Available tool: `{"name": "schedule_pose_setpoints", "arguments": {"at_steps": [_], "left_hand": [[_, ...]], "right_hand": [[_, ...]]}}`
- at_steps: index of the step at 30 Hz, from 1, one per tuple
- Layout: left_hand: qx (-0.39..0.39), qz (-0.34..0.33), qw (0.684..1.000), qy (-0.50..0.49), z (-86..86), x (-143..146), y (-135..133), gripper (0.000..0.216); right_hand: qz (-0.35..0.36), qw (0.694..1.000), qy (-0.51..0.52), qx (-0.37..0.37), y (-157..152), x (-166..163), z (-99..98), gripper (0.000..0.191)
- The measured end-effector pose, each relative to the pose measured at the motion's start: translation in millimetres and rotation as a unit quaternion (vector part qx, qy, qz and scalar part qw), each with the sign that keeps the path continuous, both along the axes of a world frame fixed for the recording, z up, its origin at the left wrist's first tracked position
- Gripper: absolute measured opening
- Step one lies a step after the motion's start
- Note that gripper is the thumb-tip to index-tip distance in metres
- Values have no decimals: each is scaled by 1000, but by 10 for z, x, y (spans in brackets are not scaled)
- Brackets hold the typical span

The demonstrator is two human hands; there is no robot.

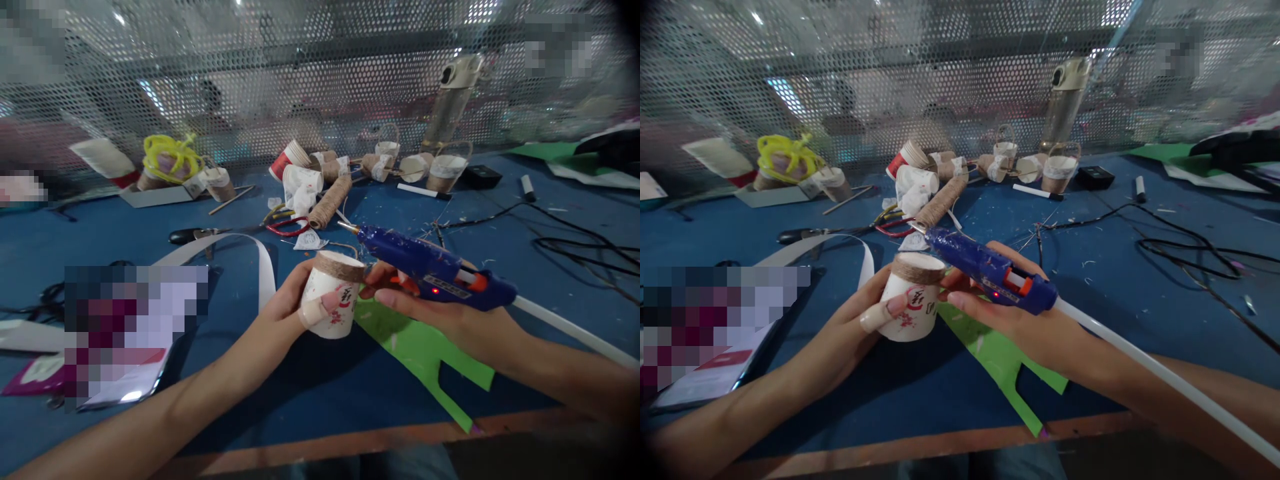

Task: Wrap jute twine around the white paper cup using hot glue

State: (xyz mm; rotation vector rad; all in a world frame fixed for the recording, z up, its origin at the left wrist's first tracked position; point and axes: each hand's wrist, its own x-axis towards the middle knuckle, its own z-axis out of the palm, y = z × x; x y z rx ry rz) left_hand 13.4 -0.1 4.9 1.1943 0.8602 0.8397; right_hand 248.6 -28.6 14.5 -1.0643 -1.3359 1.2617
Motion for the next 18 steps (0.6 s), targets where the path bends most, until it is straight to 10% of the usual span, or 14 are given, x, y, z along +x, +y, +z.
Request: {"name": "schedule_pose_setpoints", "arguments": {"at_steps": [18], "left_hand": [[-63,-2,994,-90,36,-62,-13,31]], "right_hand": [[-51,980,-161,108,-83,96,4,21]]}}
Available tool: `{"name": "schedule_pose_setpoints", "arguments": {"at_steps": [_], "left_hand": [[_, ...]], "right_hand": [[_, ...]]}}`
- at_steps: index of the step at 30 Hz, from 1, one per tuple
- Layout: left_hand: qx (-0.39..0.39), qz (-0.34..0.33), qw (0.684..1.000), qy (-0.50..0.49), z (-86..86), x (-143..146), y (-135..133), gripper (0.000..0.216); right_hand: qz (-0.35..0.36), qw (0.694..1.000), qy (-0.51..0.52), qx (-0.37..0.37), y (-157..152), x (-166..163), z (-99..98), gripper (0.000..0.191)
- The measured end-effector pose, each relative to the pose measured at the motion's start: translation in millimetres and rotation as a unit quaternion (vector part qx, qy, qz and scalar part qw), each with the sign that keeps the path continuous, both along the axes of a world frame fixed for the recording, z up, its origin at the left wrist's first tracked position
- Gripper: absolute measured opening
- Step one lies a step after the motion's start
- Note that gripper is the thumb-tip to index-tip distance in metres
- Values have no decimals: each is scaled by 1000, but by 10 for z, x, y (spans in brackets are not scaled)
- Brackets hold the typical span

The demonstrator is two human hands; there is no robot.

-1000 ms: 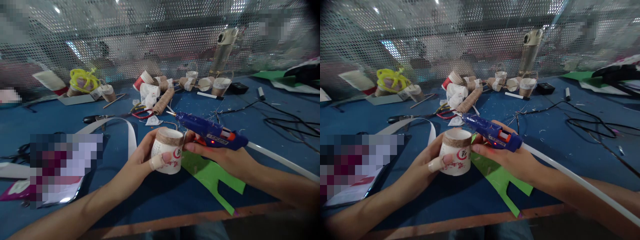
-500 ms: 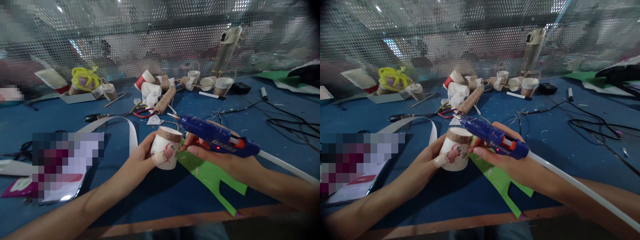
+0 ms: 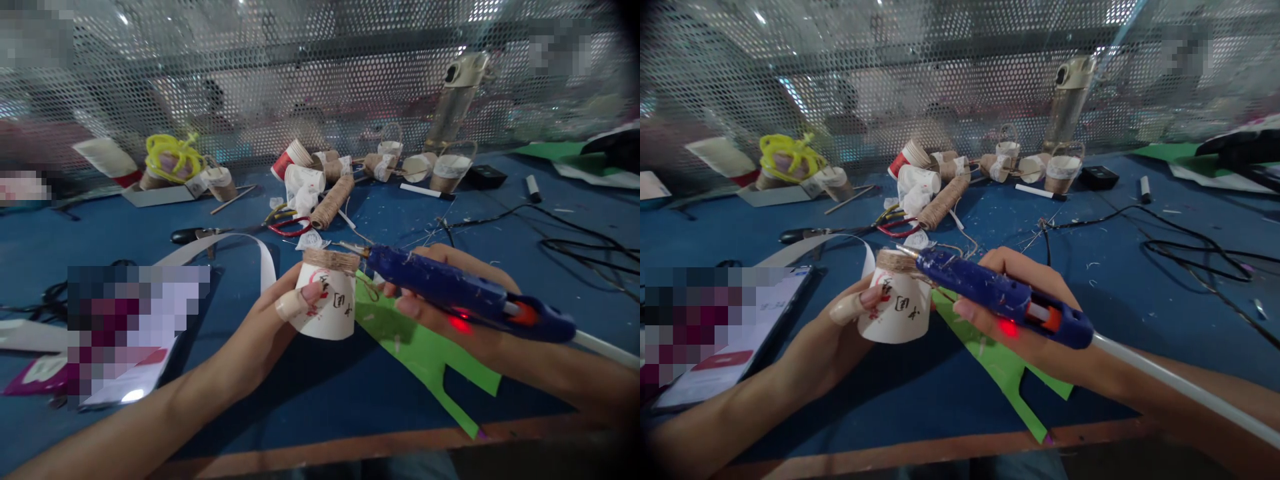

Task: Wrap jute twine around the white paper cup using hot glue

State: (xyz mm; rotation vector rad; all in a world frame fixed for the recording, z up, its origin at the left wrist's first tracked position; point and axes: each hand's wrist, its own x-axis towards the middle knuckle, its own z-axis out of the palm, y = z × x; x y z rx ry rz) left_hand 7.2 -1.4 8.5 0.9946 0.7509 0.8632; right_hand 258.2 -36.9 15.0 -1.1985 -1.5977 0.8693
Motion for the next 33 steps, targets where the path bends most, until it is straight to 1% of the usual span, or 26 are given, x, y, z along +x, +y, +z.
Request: {"name": "schedule_pose_setpoints", "arguments": {"at_steps": [2,4,6,9,11,14,18,23,25,28,30,33], "left_hand": [[-8,-2,1000,-12,7,9,6,31],[-15,2,1000,-19,13,22,13,31],[-12,5,999,-30,21,32,15,29],[8,9,999,-47,38,36,12,27],[19,11,999,-47,46,30,6,31],[30,19,999,-33,38,13,-2,39],[50,21,999,4,-4,-20,-11,38],[123,24,991,52,-61,-67,-19,45],[139,21,989,55,-83,-81,-21,43],[147,24,987,58,-113,-98,-21,43],[150,31,986,66,-125,-110,-19,47],[155,40,984,73,-122,-118,-16,54]], "right_hand": [[-10,1000,-9,13,-16,-6,17,28],[-17,999,-9,29,-26,-10,27,31],[-14,999,-15,38,-24,-2,25,31],[9,998,-34,53,-3,40,5,27],[24,996,-49,65,15,82,-13,26],[36,993,-86,74,36,148,-35,28],[60,984,-144,90,52,202,-32,27],[72,975,-167,128,36,201,-24,32],[66,973,-172,137,18,186,-31,32],[37,973,-181,140,-13,155,-32,30],[22,973,-187,135,-29,138,-23,30],[26,974,-187,122,-39,130,-11,31]]}}
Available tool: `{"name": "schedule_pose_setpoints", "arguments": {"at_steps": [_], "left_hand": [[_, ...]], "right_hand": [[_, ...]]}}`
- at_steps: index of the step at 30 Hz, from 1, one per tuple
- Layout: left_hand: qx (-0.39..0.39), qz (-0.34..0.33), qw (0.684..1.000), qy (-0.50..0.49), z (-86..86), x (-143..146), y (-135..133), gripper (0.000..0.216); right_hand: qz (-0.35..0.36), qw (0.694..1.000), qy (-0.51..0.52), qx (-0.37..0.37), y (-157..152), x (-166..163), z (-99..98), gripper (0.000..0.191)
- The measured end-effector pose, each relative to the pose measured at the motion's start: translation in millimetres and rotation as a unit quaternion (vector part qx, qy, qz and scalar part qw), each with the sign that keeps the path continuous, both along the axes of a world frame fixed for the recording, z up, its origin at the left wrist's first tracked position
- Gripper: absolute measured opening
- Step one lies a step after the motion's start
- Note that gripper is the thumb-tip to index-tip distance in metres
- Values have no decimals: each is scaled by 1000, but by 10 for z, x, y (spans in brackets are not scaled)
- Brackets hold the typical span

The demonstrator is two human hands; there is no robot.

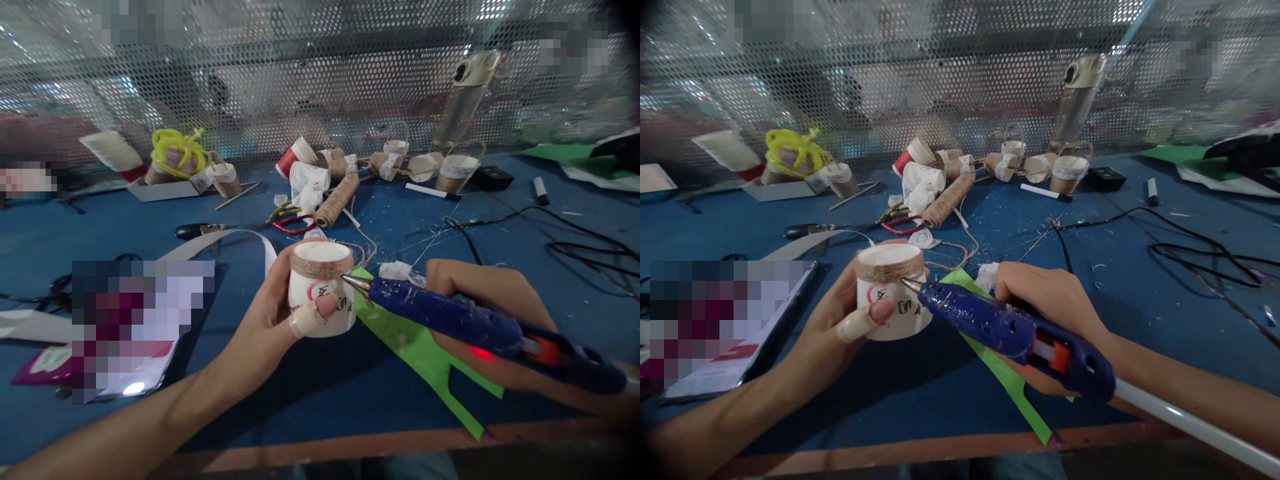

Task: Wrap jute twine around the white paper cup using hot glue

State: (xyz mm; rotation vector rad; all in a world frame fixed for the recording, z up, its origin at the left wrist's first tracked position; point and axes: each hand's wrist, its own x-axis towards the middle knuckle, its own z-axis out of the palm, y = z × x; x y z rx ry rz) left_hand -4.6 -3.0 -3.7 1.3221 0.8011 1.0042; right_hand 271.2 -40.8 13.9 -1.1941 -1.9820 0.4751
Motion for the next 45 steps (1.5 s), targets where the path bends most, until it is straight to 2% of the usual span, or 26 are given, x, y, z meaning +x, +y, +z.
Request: {"name": "schedule_pose_setpoints", "arguments": {"at_steps": [7,10,23,33,42,45], "left_hand": [[21,12,1000,-5,14,19,6,50],[45,-13,999,-22,-13,-2,26,54],[28,-2,1000,-3,-2,4,9,49],[12,-18,999,-38,30,-28,27,50],[-43,5,998,-45,97,58,23,51],[-43,-13,998,-42,73,63,22,51]], "right_hand": [[25,1000,6,10,29,42,-18,33],[36,999,-2,22,41,63,-13,34],[38,999,-24,29,8,24,13,37],[39,999,-10,-18,53,73,69,28],[-43,993,47,-100,78,20,9,17],[-51,992,69,-92,105,22,-3,17]]}}
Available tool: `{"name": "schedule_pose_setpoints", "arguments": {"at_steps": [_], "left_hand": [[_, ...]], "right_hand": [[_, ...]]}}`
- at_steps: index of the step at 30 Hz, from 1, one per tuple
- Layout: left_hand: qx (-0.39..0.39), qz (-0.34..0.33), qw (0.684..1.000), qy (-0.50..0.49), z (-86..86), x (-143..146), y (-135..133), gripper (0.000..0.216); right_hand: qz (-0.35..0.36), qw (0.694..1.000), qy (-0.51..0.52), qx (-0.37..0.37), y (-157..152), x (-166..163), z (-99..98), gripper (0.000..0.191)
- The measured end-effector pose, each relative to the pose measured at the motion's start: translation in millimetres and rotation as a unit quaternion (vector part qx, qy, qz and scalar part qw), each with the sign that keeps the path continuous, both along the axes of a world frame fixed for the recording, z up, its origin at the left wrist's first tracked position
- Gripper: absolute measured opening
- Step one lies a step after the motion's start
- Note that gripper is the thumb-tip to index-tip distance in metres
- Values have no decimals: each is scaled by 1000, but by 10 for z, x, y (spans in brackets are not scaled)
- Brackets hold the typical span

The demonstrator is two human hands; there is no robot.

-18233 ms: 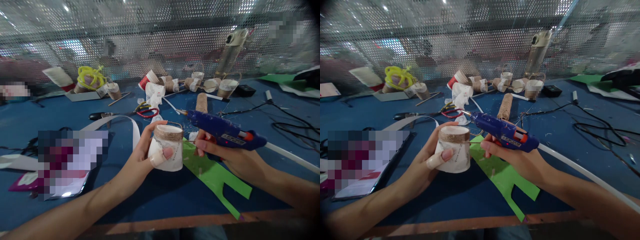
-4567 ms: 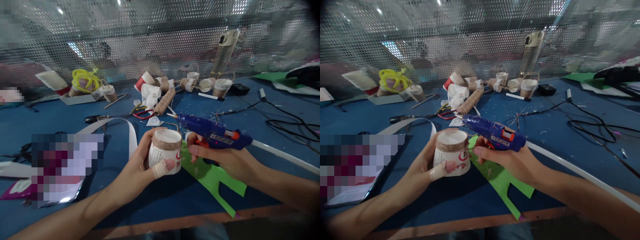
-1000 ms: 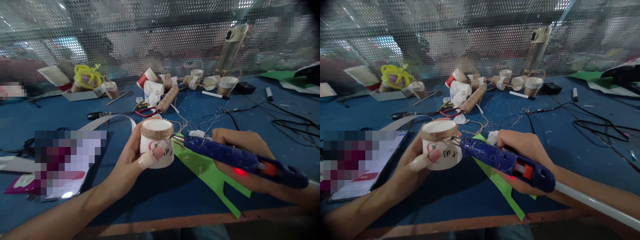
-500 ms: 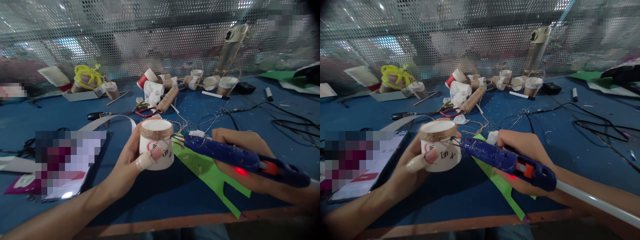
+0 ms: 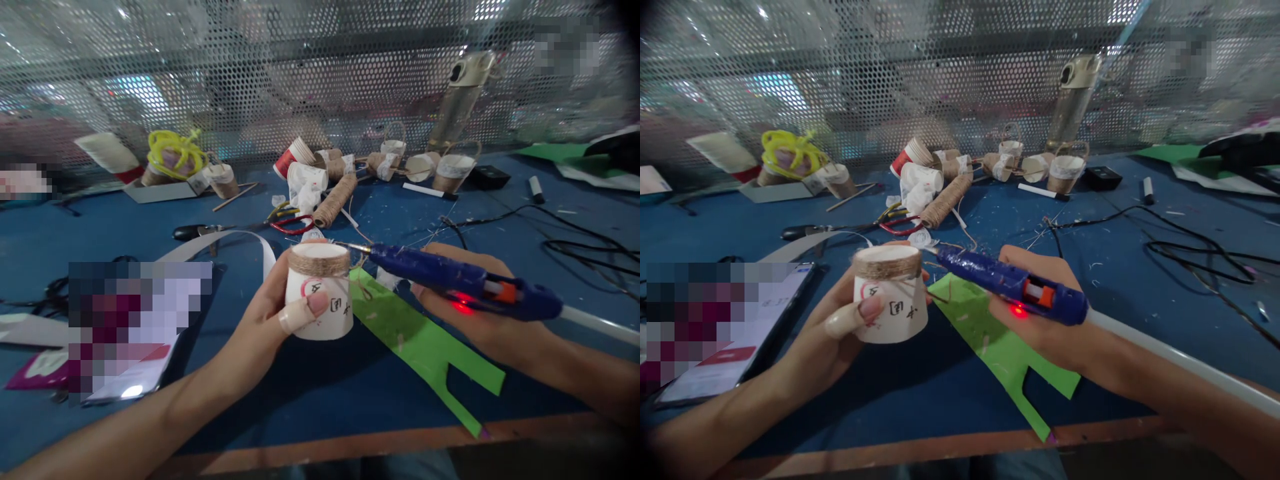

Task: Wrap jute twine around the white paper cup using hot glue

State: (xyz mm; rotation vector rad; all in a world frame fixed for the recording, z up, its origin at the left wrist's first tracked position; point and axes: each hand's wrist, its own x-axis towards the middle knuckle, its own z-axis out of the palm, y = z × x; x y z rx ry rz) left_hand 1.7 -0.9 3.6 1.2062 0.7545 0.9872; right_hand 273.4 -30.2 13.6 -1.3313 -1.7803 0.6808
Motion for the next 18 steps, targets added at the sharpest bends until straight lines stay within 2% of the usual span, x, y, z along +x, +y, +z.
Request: {"name": "schedule_pose_setpoints", "arguments": {"at_steps": [3,5,8,10,13,18], "left_hand": [[-6,-16,1000,12,-28,11,-3,49],[0,-15,1000,20,-42,25,-4,47],[4,-14,1000,23,-55,44,-4,46],[3,-15,1000,27,-54,51,-5,45],[-2,-17,999,40,-36,63,-14,47],[3,-5,998,63,-15,91,-31,56]], "right_hand": [[-12,998,60,10,12,-37,-38,14],[18,993,118,-16,13,-78,-75,13],[69,972,210,-80,9,-140,-121,35],[77,958,251,-114,4,-171,-129,42],[72,953,271,-114,-9,-198,-116,44],[66,965,247,-65,-41,-204,-107,46]]}}
